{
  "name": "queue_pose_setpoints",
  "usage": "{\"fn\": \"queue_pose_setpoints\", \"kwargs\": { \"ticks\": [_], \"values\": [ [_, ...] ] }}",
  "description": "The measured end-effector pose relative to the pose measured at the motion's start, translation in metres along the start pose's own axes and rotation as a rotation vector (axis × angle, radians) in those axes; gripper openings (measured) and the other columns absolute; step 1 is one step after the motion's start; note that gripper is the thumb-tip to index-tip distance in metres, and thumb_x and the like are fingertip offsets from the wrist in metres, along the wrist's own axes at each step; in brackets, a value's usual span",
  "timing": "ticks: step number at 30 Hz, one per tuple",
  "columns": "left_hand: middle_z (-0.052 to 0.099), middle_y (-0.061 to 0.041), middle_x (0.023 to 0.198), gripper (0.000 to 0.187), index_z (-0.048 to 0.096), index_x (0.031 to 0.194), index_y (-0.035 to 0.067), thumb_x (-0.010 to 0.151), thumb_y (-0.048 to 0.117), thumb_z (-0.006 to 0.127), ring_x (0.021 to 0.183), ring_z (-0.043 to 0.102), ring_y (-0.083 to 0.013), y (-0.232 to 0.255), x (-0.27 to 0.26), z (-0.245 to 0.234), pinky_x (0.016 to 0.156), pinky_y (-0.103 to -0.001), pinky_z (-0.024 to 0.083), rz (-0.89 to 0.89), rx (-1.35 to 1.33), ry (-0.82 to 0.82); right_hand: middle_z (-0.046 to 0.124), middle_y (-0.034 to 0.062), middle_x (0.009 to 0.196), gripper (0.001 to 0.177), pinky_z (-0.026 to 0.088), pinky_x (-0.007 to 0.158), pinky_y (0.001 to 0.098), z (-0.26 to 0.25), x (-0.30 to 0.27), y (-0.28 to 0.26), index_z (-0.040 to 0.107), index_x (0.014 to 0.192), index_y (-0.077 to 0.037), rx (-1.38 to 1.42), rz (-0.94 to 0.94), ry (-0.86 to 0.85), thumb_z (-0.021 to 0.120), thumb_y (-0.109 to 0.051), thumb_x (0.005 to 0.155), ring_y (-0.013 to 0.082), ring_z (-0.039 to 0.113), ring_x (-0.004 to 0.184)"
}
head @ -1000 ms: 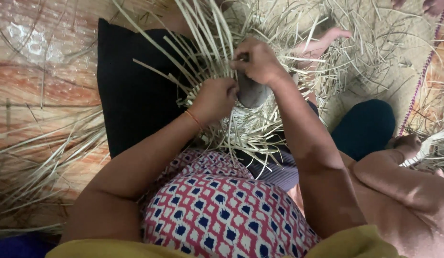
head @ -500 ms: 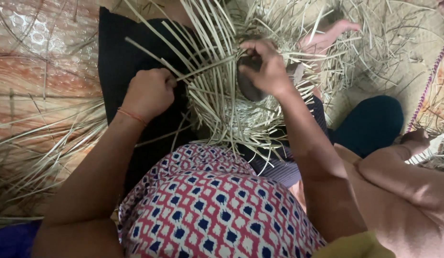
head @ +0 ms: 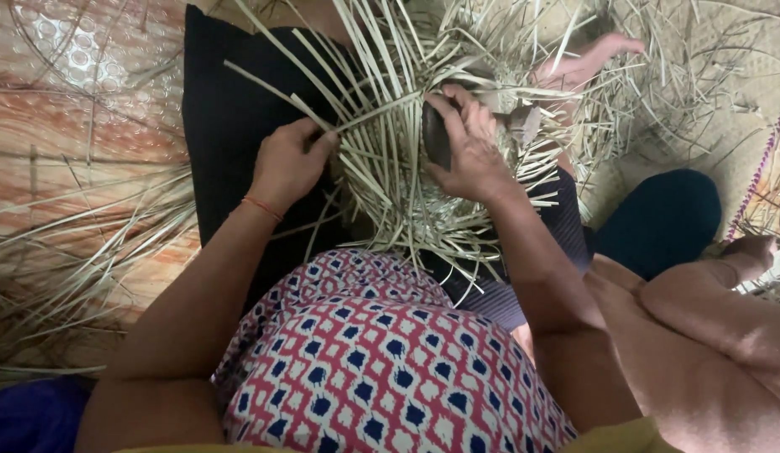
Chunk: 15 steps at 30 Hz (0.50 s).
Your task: The person weaves a straw hat by hand using dried plant fibers, pressing and shifting the leaves to form a woven mat.
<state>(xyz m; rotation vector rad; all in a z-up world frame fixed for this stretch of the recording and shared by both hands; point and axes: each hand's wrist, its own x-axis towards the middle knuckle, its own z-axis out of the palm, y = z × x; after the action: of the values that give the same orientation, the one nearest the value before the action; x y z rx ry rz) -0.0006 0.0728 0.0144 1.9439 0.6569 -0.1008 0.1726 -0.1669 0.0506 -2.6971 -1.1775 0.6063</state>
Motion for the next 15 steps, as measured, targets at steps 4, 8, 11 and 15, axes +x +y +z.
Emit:
{"fn": "queue_pose_setpoints", "kwargs": {
  "ticks": [4, 8, 11, 15],
  "values": [
    [0.075, -0.008, 0.091, 0.030, 0.072, 0.108, 0.002, 0.094, 0.028, 0.069, 0.073, 0.068, -0.0204, 0.000, -0.004, 0.001, 0.070, -0.033, 0.055, 0.052, -0.116, 0.019, 0.027, 0.0166, 0.156, 0.105, 0.039, 0.103, 0.0554, 0.018, 0.001, 0.009, 0.032, 0.159, -0.027, 0.061, -0.066, 0.105, 0.089, -0.021, 0.071, 0.0399, 0.032, 0.126],
    [0.063, -0.006, 0.060, 0.024, 0.064, 0.112, 0.007, 0.097, 0.023, 0.073, 0.049, 0.061, -0.0303, 0.036, -0.026, -0.013, 0.049, -0.043, 0.047, 0.300, 0.131, 0.246, 0.029, 0.0131, 0.157, 0.117, 0.038, 0.105, 0.0494, 0.038, 0.001, -0.001, 0.032, 0.158, -0.027, -0.023, -0.037, 0.248, 0.079, -0.011, 0.052, 0.0368, 0.037, 0.125],
    [0.067, -0.017, 0.079, 0.028, 0.063, 0.120, 0.002, 0.101, 0.021, 0.069, 0.069, 0.066, -0.0343, 0.050, -0.024, -0.021, 0.059, -0.048, 0.053, 0.267, -0.021, 0.160, 0.019, 0.0164, 0.163, 0.128, 0.027, 0.112, 0.0622, 0.062, -0.007, -0.005, 0.026, 0.164, -0.026, 0.021, -0.019, 0.279, 0.077, -0.006, 0.048, 0.0460, 0.026, 0.138],
    [0.073, -0.025, 0.110, 0.046, 0.061, 0.136, 0.002, 0.101, 0.033, 0.068, 0.099, 0.073, -0.0340, 0.000, 0.010, 0.001, 0.081, -0.050, 0.061, -0.016, -0.293, -0.051, 0.020, 0.0243, 0.162, 0.132, 0.016, 0.114, 0.0780, 0.106, -0.034, 0.025, 0.024, 0.166, -0.013, 0.139, -0.118, 0.363, 0.084, -0.012, 0.048, 0.0540, 0.020, 0.149]
  ]
}}
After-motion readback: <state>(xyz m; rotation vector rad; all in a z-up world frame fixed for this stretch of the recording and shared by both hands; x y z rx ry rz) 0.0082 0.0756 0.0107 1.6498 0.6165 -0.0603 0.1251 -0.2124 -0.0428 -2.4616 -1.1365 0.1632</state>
